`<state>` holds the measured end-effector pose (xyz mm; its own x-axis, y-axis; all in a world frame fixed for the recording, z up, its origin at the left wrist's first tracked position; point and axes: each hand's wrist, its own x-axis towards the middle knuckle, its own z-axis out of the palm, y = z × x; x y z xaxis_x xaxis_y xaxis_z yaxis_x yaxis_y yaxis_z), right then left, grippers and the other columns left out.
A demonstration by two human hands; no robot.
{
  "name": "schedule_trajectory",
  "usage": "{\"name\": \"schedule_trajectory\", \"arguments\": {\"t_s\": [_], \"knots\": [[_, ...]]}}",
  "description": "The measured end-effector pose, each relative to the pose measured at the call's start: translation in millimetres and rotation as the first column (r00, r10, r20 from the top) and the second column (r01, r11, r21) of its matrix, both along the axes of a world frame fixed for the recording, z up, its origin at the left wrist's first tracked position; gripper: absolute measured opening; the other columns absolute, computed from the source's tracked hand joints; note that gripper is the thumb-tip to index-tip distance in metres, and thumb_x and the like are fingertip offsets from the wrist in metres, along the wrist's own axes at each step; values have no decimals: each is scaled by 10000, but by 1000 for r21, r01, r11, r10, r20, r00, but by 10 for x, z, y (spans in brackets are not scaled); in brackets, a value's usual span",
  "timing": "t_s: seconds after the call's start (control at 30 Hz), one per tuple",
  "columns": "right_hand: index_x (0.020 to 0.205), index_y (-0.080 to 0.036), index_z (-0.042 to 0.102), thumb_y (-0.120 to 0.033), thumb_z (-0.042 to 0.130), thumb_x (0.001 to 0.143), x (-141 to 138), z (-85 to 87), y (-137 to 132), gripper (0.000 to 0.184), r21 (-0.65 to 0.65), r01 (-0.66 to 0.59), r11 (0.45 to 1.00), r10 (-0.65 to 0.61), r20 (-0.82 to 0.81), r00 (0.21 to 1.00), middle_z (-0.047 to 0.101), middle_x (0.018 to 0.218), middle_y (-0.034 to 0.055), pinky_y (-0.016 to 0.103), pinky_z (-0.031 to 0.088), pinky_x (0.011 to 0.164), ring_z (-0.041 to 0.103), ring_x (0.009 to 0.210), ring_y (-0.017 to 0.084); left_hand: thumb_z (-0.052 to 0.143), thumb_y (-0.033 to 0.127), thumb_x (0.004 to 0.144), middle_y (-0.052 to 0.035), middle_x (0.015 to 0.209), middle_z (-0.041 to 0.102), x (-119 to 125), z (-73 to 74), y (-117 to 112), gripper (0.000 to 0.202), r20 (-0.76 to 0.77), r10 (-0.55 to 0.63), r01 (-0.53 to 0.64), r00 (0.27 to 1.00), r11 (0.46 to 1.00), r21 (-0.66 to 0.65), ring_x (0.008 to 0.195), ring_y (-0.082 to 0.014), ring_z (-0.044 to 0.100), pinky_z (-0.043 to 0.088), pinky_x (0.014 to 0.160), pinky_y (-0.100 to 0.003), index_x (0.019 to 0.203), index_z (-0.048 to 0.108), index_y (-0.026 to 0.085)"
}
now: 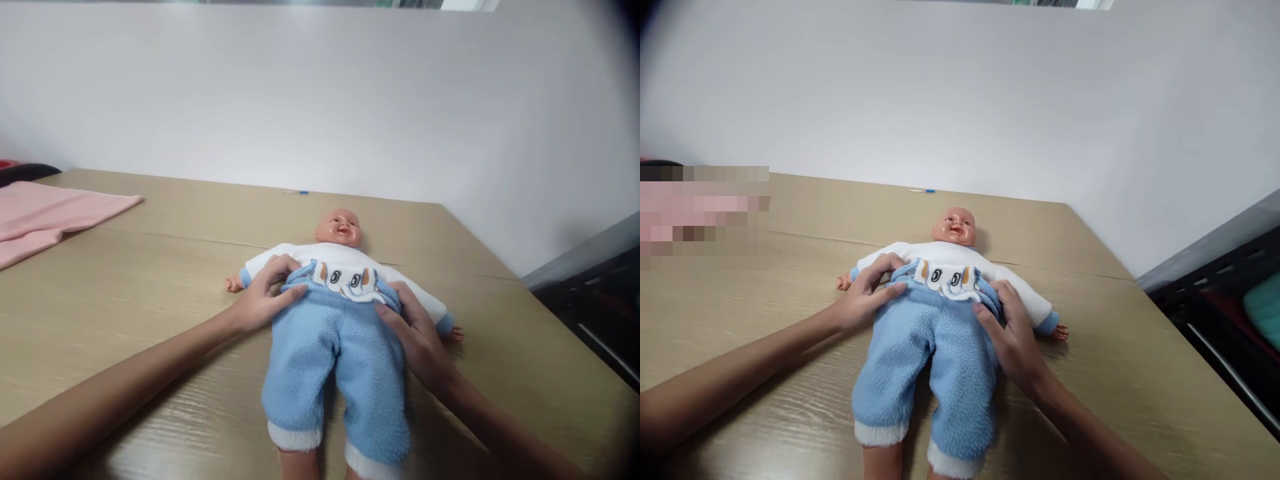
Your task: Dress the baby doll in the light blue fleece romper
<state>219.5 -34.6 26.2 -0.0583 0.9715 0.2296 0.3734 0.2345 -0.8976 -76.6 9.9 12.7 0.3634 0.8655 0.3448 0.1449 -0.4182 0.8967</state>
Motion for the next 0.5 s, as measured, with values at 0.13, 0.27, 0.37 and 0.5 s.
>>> {"name": "schedule_trajectory", "arguments": {"t_s": [0.13, 0.27, 0.37, 0.5], "knots": [[974, -271, 646, -455, 670, 987, -136, 212, 200, 186, 55, -91, 994, 88, 62, 994, 677, 973, 23, 375, 487, 920, 626, 986, 269, 688, 554, 1015, 11, 902, 517, 150, 165, 145, 358, 84, -31, 42, 996, 990, -137, 834, -162, 484, 376, 771, -296, 982, 591, 211], [1026, -264, 680, -511, 735, 956, -110, 123, 512, 262, -87, -135, 987, 131, -54, 990, 753, 1014, 13, 359, 509, 893, 680, 1014, 270, 705, 673, 960, 32, 831, 498, 173, 86, 281, 486, 210, 56, 21, 976, 937, -349, 726, -143, 440, 339, 686, -288, 1044, 611, 203], [983, -241, 727, -618, 726, 951, 23, -27, 566, 379, -151, -112, 982, 123, 68, 990, 778, 1028, 30, 373, 517, 905, 687, 1021, 290, 657, 658, 990, -18, 988, 611, 62, -65, 267, 482, 48, 32, -15, 998, 946, -323, 897, -190, 540, 401, 820, -316, 1086, 652, 186], [975, -243, 720, -705, 674, 954, 192, -152, 338, 465, -167, -56, 984, 73, 97, 993, 739, 978, 30, 378, 520, 889, 661, 982, 289, 550, 577, 1047, -25, 1028, 620, -79, -176, 131, 381, -168, 36, -74, 985, 972, -222, 1024, -248, 561, 414, 944, -374, 1051, 635, 207]]}}
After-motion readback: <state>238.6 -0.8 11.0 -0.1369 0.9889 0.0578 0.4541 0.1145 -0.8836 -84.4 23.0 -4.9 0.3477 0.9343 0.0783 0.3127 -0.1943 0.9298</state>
